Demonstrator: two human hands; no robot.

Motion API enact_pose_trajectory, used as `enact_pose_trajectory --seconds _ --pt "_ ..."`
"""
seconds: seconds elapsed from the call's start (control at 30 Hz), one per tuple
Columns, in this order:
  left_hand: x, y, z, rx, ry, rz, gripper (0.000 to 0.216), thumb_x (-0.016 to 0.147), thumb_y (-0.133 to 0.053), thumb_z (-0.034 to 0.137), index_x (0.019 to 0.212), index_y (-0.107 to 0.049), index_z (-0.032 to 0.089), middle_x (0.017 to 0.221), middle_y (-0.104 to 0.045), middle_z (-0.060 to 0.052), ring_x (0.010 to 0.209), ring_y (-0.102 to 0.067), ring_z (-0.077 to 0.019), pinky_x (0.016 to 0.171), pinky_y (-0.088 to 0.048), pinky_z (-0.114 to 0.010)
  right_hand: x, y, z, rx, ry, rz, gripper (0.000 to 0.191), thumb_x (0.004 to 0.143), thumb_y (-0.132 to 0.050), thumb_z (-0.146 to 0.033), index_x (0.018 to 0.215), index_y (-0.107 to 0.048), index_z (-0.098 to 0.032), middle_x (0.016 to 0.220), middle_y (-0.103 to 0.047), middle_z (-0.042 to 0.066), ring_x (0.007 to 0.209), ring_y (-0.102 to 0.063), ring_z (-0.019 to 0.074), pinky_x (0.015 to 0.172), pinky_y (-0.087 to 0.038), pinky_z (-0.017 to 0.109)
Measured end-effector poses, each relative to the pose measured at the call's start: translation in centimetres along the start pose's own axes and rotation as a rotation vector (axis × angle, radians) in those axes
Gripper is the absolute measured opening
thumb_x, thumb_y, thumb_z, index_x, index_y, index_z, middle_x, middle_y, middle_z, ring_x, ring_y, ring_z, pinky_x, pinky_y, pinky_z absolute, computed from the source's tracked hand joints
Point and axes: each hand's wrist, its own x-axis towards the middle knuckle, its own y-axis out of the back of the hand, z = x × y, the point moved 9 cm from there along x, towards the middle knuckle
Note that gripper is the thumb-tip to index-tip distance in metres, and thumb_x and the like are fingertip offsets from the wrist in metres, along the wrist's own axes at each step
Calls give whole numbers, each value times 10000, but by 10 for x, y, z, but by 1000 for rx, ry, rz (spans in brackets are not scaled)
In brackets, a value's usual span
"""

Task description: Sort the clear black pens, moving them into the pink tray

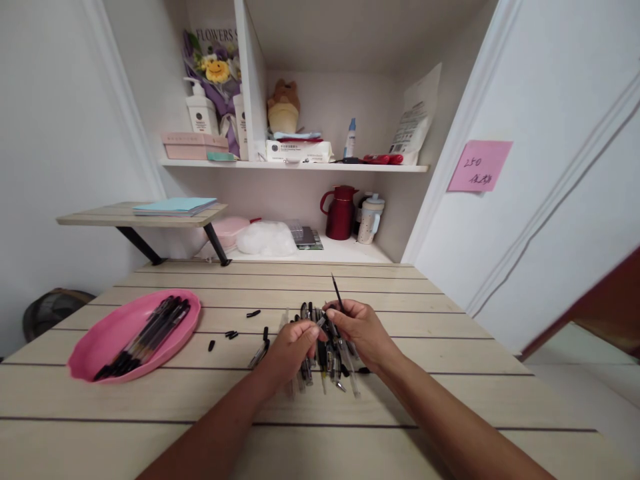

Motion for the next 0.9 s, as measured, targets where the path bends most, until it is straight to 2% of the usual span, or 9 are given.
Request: enact_pose_trajectory --seconds 0.23,0.43,0.73,0.9 --pt "-3 -3 -2 -65 20 7 296 790 -402 402 785 -550 145 470 -374 62 369 -227 -49 364 -150 -188 -1 -2 10 -17 8 15 259 634 -635 -348 772 -623 -129 515 -504 -37 443 -373 62 426 -283 193" --pt "-7 -8 7 -144 11 23 301 787 -408 415 774 -536 142 486 -354 65 368 -213 -42 350 -145 -179 -2 -10 8 -32 56 -33 296 665 -601 -394 787 -623 -124 510 -516 -17 475 -424 89 461 -329 210" --pt "-8 -13 7 -233 47 1 286 778 -423 426 773 -496 150 478 -355 74 345 -204 -35 336 -140 -170 -6 -13 1 -51 76 -47 271 686 -587 -403 688 -594 -132 496 -490 -23 455 -377 76 448 -300 209" --pt "-10 -15 5 -260 63 -53 321 796 -385 454 788 -492 152 467 -363 74 331 -213 -38 331 -156 -172 -9 -15 -2 -89 58 -107 302 664 -598 -437 612 -549 -143 515 -494 -22 475 -392 81 467 -306 211"
